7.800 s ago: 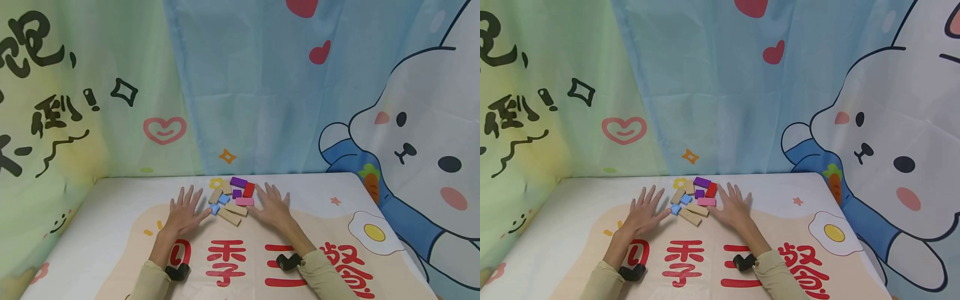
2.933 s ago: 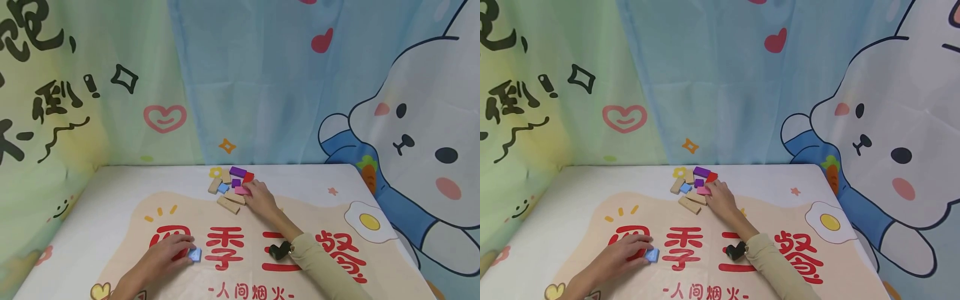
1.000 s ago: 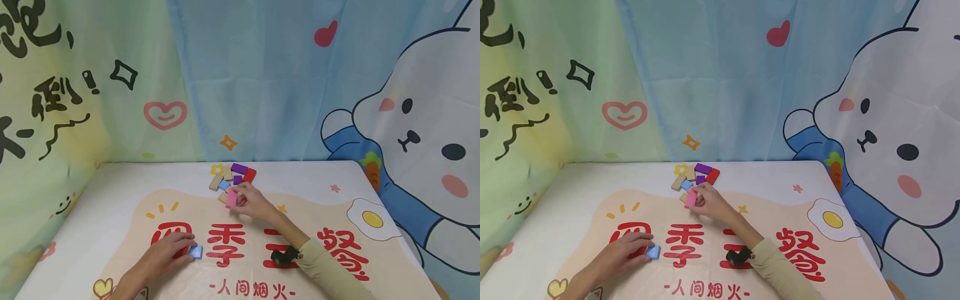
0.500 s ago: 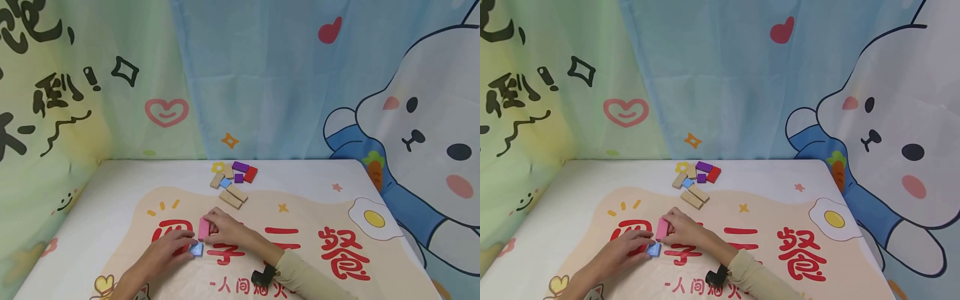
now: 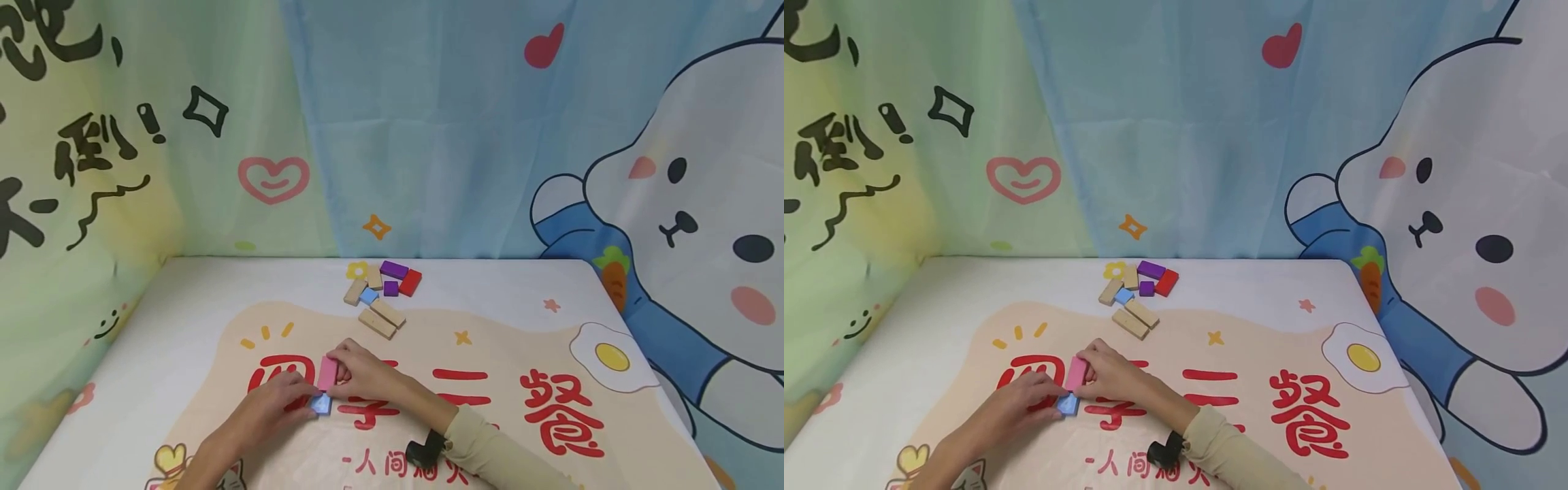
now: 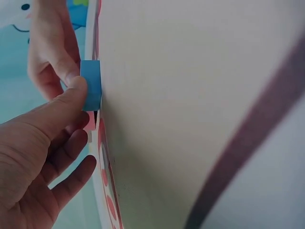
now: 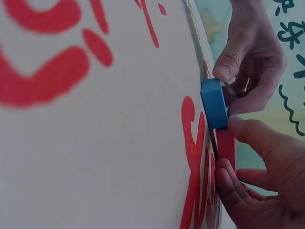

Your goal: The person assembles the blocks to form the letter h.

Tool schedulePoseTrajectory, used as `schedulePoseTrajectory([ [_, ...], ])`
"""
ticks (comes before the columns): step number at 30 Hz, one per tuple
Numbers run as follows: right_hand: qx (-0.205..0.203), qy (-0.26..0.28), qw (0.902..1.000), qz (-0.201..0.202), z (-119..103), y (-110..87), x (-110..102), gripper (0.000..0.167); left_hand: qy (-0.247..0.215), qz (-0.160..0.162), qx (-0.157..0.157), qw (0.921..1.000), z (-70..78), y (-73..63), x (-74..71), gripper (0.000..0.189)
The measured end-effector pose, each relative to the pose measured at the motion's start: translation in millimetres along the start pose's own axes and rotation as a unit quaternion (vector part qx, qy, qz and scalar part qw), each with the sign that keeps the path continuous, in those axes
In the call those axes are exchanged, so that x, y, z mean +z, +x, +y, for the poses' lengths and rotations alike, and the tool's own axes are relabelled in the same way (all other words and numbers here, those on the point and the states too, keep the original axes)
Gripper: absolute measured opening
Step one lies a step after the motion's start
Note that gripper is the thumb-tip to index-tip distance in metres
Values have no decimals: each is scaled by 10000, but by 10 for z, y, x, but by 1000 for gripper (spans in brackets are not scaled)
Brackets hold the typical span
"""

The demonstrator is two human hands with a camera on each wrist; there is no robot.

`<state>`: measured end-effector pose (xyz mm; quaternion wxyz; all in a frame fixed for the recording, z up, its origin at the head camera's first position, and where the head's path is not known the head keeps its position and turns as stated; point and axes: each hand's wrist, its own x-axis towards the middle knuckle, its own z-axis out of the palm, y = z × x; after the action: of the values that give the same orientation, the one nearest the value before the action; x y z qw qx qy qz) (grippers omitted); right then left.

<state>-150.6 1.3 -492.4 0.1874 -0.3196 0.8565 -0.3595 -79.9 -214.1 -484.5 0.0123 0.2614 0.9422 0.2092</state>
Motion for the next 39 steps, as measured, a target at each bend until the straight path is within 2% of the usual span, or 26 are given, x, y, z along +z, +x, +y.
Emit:
schedulePoseTrajectory([
  [8,117,-186,9997,-146,-29,3,-6,61,44,-100,-204,9997,12,17,-11,46],
  [14,142,-205,9996,-157,-17,-4,3,62,117,-243,-240,9993,-5,47,-28,57],
  [18,149,-212,9996,-151,-27,-9,11,62,-108,-482,-323,9983,-16,75,-65,61],
  [24,172,-223,9995,-132,-38,-23,8,61,-599,-804,-89,9949,-41,127,-97,62],
  [31,147,-306,9994,-51,-37,-22,4,62,-749,-832,-15,9937,-42,149,-113,62],
  [39,186,-97,9997,-98,-22,-36,20,61,-928,-870,-165,9917,-50,120,-87,65],
])
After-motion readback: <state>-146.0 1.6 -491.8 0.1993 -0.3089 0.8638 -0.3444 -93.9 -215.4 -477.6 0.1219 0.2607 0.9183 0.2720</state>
